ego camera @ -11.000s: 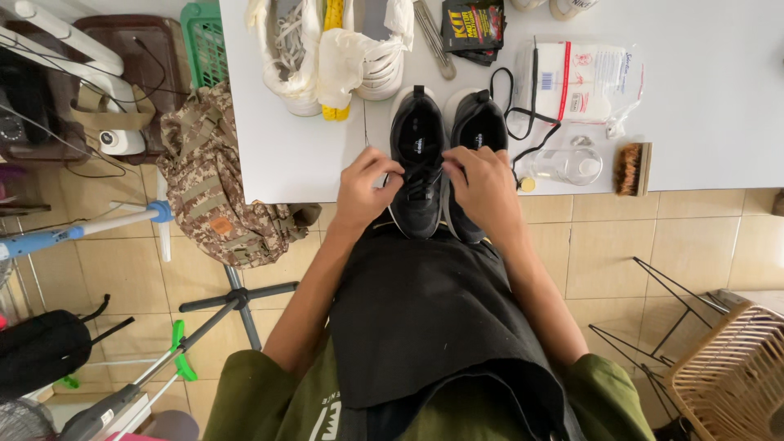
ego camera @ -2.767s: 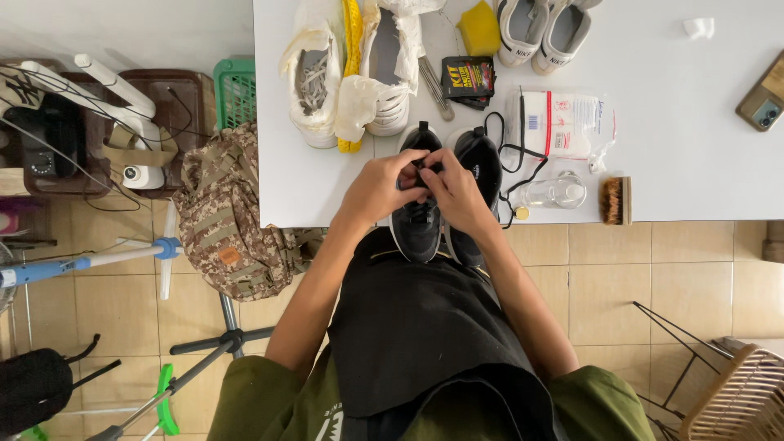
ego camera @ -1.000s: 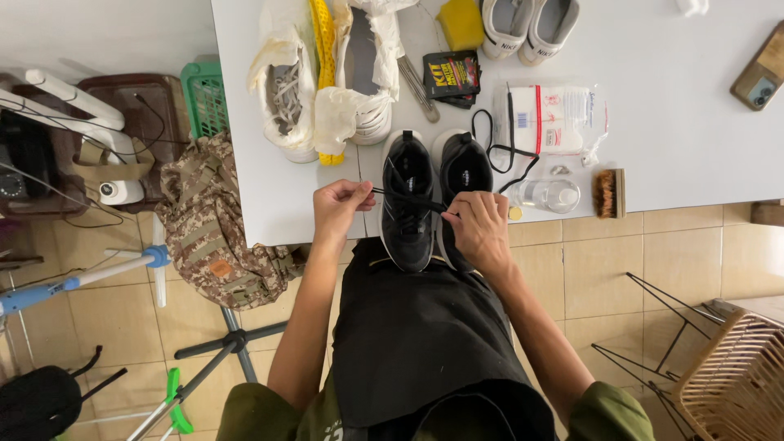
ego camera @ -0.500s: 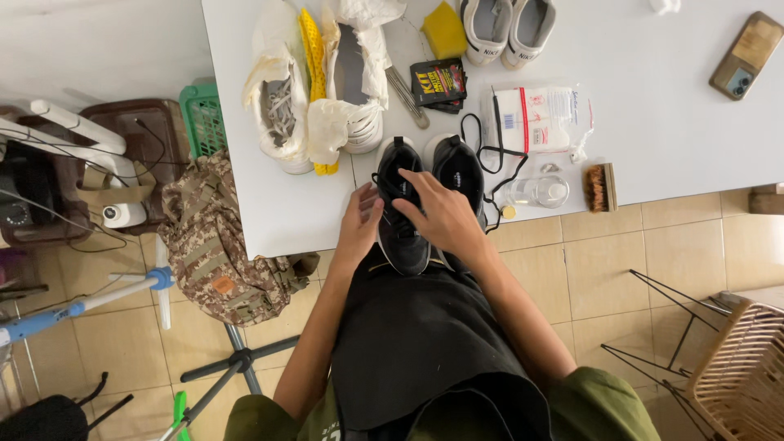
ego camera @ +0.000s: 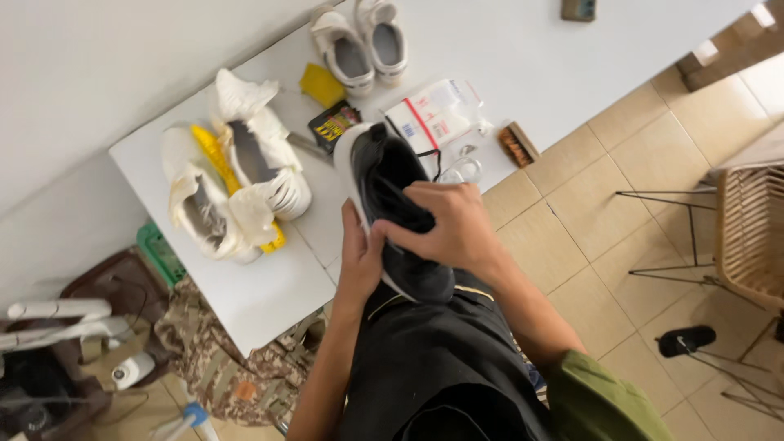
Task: The person laces a pair of black sneakers on a white table. They thread the laces through the eyelets, pull them tight, and tie a knot on one shoe before moving to the other.
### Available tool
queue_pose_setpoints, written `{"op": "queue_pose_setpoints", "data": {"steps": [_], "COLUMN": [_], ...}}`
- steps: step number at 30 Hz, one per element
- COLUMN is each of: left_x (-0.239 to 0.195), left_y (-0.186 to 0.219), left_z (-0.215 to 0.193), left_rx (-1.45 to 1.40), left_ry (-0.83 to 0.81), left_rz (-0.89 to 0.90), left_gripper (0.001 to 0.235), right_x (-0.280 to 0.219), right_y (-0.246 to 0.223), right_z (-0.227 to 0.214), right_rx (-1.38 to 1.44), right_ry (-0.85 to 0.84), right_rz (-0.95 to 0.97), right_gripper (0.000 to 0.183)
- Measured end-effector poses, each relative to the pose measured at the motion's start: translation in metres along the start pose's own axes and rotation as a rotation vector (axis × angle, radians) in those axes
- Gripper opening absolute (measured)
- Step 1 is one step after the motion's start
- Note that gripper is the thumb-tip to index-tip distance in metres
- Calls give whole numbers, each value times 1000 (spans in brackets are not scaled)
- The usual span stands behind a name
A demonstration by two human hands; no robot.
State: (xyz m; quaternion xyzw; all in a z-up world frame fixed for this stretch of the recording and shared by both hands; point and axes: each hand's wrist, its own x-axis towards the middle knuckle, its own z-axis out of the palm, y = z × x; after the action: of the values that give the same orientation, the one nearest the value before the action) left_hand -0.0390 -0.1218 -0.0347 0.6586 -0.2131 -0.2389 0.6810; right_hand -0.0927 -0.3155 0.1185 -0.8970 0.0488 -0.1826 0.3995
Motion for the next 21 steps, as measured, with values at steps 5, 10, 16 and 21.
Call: {"op": "queue_pose_setpoints", "data": {"steps": [5, 10, 16, 21], "left_x": [100, 212, 330, 381], "left_y": [105, 101, 22, -89], "left_z": [109, 197, 268, 276], "left_rx": [108, 175, 235, 505], "left_ry": [-90, -174, -307, -365], "left_rz": [146, 168, -171, -464], "left_gripper": [63, 62, 68, 84], "right_x": [19, 71, 125, 142], "right_y": [73, 171, 327, 416], "right_z": [-82, -154, -165, -130], "right_rx": [-296, -449, -388, -437], "right_ry": [172, 269, 34, -302], "right_rz": [51, 45, 246, 386], "right_gripper": [41, 40, 32, 54]}}
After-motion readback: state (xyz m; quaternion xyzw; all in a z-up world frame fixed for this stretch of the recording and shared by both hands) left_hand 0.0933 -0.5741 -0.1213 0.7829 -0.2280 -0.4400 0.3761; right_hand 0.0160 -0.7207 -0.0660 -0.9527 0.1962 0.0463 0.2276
